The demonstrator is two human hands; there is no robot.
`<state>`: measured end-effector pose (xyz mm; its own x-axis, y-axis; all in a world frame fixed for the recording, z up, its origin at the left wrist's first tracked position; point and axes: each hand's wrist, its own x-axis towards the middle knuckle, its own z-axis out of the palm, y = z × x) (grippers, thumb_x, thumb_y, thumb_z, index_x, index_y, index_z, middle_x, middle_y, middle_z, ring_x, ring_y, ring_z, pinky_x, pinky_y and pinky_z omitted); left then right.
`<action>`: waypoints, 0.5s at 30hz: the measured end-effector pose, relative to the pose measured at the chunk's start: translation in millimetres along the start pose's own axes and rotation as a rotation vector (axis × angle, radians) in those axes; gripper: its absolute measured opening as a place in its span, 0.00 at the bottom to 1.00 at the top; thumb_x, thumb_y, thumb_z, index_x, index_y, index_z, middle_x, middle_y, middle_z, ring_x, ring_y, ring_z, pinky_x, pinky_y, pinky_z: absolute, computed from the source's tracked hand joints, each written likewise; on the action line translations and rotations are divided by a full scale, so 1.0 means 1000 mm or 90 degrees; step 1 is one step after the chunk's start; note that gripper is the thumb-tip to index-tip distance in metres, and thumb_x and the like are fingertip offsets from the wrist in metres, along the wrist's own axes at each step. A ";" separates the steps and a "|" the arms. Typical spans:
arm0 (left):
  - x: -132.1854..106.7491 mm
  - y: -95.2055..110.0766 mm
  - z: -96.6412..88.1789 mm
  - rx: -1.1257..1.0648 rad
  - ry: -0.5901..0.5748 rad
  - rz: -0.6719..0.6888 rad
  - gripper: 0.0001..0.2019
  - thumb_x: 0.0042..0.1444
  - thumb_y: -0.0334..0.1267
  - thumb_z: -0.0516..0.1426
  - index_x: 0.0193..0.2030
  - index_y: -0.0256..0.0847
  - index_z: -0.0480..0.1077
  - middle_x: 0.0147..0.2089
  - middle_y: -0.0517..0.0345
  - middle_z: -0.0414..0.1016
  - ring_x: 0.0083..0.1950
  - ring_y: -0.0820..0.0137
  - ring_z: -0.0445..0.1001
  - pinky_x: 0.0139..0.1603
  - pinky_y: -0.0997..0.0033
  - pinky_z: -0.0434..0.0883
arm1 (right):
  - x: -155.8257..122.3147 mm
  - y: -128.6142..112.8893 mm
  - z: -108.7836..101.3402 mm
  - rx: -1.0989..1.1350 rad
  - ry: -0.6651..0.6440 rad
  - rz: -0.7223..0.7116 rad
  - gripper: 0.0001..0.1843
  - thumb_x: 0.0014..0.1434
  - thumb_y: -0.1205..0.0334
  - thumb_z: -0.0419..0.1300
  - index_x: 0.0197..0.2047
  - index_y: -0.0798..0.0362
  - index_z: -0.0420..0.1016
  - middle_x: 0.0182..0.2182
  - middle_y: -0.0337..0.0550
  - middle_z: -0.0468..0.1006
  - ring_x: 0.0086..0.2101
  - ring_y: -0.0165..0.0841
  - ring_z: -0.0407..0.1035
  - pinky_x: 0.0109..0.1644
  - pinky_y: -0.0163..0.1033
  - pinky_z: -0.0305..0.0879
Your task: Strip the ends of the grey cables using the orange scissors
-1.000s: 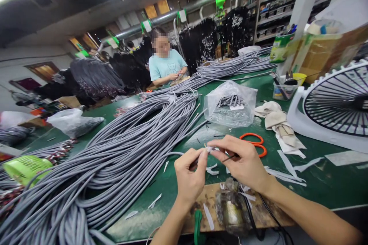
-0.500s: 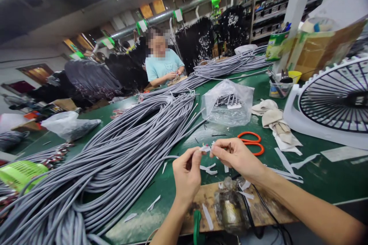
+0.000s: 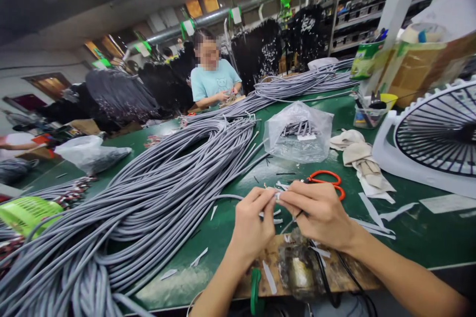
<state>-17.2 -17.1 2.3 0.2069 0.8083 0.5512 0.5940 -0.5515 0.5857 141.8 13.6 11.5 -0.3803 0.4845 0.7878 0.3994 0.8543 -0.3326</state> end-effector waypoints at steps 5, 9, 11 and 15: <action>0.000 -0.005 -0.002 -0.012 -0.033 0.103 0.11 0.55 0.26 0.51 0.42 0.36 0.71 0.36 0.52 0.72 0.36 0.71 0.70 0.37 0.75 0.67 | 0.007 0.009 -0.009 0.126 -0.063 0.170 0.10 0.52 0.75 0.53 0.24 0.56 0.70 0.22 0.37 0.66 0.24 0.26 0.60 0.27 0.32 0.53; 0.000 -0.006 -0.009 -0.013 0.050 0.009 0.10 0.55 0.27 0.52 0.41 0.36 0.72 0.35 0.53 0.74 0.35 0.71 0.72 0.36 0.75 0.67 | 0.008 0.008 -0.002 0.302 -0.219 0.154 0.11 0.50 0.77 0.54 0.21 0.56 0.71 0.21 0.36 0.65 0.24 0.25 0.59 0.27 0.31 0.54; 0.000 -0.006 -0.010 -0.006 0.048 -0.011 0.10 0.56 0.27 0.52 0.40 0.36 0.73 0.35 0.53 0.74 0.35 0.71 0.72 0.36 0.74 0.67 | 0.005 0.005 0.005 0.376 -0.247 0.160 0.09 0.49 0.76 0.57 0.21 0.57 0.71 0.20 0.36 0.65 0.24 0.25 0.59 0.27 0.30 0.54; 0.003 -0.008 -0.008 -0.002 0.060 -0.021 0.10 0.56 0.28 0.52 0.38 0.37 0.74 0.34 0.54 0.75 0.33 0.71 0.72 0.34 0.75 0.67 | 0.002 0.000 0.013 0.391 -0.211 0.164 0.08 0.50 0.73 0.58 0.21 0.58 0.72 0.20 0.36 0.66 0.24 0.26 0.59 0.27 0.30 0.55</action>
<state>-28.1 -11.8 3.8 0.1127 0.8029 0.5854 0.5967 -0.5258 0.6062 130.3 16.8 6.8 -0.6077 0.6327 0.4801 0.0087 0.6098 -0.7925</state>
